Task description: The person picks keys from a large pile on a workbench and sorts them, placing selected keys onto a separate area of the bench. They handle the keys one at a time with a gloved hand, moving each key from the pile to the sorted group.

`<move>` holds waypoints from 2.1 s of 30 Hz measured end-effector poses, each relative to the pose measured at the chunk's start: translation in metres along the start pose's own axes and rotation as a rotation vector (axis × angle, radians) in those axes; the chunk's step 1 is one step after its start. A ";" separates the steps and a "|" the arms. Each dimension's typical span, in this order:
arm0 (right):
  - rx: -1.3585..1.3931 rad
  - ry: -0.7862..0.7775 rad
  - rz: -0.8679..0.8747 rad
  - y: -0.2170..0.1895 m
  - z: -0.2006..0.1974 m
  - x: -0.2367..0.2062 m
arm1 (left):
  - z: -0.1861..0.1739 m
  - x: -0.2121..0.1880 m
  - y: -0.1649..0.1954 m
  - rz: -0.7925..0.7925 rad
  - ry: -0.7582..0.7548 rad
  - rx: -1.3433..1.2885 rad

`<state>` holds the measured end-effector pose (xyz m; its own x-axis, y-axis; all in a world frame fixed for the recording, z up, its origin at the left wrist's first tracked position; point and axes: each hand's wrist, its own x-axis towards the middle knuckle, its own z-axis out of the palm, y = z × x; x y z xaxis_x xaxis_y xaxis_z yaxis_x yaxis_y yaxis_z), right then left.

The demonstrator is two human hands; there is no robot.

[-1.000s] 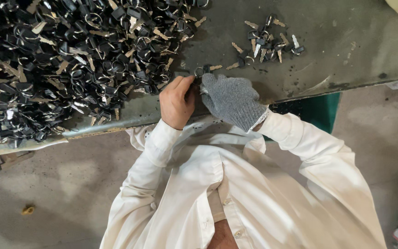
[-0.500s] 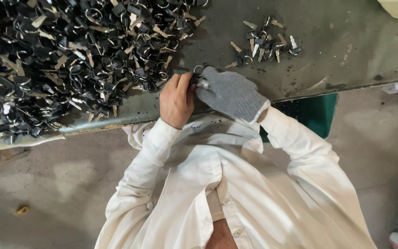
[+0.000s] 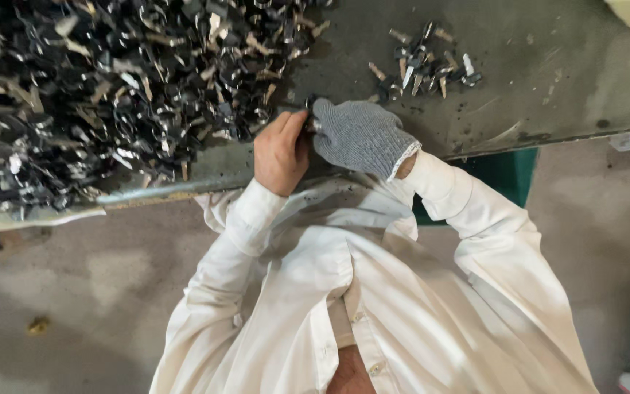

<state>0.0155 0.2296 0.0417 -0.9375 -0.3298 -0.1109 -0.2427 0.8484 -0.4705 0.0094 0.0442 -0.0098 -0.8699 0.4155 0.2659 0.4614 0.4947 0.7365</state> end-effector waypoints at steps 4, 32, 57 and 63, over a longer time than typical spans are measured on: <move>0.024 -0.006 0.005 0.011 -0.008 -0.007 | 0.001 0.000 -0.004 -0.066 0.003 0.004; 0.076 0.491 0.157 -0.004 -0.006 -0.026 | 0.005 0.013 -0.004 0.153 0.006 0.085; -0.315 0.050 0.151 -0.013 0.009 -0.016 | -0.008 -0.004 0.004 0.029 -0.084 0.007; -0.086 0.155 0.053 -0.001 0.003 -0.022 | -0.012 -0.003 -0.004 -0.014 -0.036 -0.090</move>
<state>0.0372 0.2349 0.0419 -0.9753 -0.2209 0.0059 -0.2056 0.8974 -0.3904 0.0080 0.0320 -0.0059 -0.8686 0.4370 0.2336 0.4301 0.4310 0.7932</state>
